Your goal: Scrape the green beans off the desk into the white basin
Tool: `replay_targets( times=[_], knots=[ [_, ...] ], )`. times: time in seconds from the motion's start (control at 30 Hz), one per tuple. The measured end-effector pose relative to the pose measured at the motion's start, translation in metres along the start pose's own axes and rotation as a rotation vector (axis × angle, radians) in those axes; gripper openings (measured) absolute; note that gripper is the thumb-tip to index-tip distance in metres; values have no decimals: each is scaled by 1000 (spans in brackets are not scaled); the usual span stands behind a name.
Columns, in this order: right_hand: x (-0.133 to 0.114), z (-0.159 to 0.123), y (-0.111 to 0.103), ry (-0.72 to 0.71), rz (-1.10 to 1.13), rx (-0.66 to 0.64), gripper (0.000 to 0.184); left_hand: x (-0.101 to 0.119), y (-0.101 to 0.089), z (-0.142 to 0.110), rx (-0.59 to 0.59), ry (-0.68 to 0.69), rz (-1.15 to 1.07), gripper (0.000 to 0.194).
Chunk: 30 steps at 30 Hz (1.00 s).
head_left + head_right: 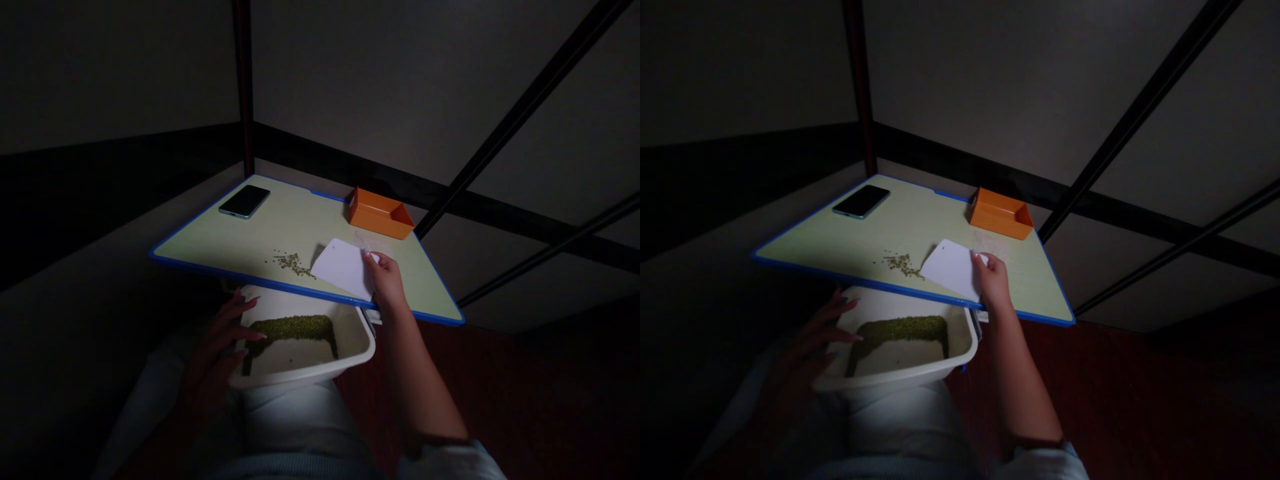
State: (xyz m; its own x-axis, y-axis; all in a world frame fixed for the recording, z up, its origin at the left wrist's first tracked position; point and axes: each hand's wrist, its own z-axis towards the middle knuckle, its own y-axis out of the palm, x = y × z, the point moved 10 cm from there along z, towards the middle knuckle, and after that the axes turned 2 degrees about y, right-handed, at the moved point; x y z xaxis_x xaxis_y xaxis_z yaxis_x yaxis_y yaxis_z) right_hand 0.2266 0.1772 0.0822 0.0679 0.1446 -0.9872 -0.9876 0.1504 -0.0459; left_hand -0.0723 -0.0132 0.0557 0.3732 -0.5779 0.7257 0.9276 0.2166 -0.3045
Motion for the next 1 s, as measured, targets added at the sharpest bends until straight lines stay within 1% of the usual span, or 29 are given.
replay_targets(
  times=[0.13,0.3,0.5,0.73,0.9,1.0],
  knots=[
    [-2,0,2,-9,-38,-7,46,-4,-2,-1,22,-32,-3,23],
    [-2,0,2,2,-49,7,46,-3,-1,0,25,-54,5,20],
    [-3,1,5,-7,-62,-26,47,-2,-3,1,52,-61,-14,19],
    [-6,2,11,-12,-38,-60,47,-2,-1,0,8,-44,39,21],
    [-8,2,15,-15,-32,-75,47,-6,-1,1,18,-76,36,20],
    [-6,4,15,-11,-29,-77,47,-3,-2,3,33,-58,36,20]
  ],
)
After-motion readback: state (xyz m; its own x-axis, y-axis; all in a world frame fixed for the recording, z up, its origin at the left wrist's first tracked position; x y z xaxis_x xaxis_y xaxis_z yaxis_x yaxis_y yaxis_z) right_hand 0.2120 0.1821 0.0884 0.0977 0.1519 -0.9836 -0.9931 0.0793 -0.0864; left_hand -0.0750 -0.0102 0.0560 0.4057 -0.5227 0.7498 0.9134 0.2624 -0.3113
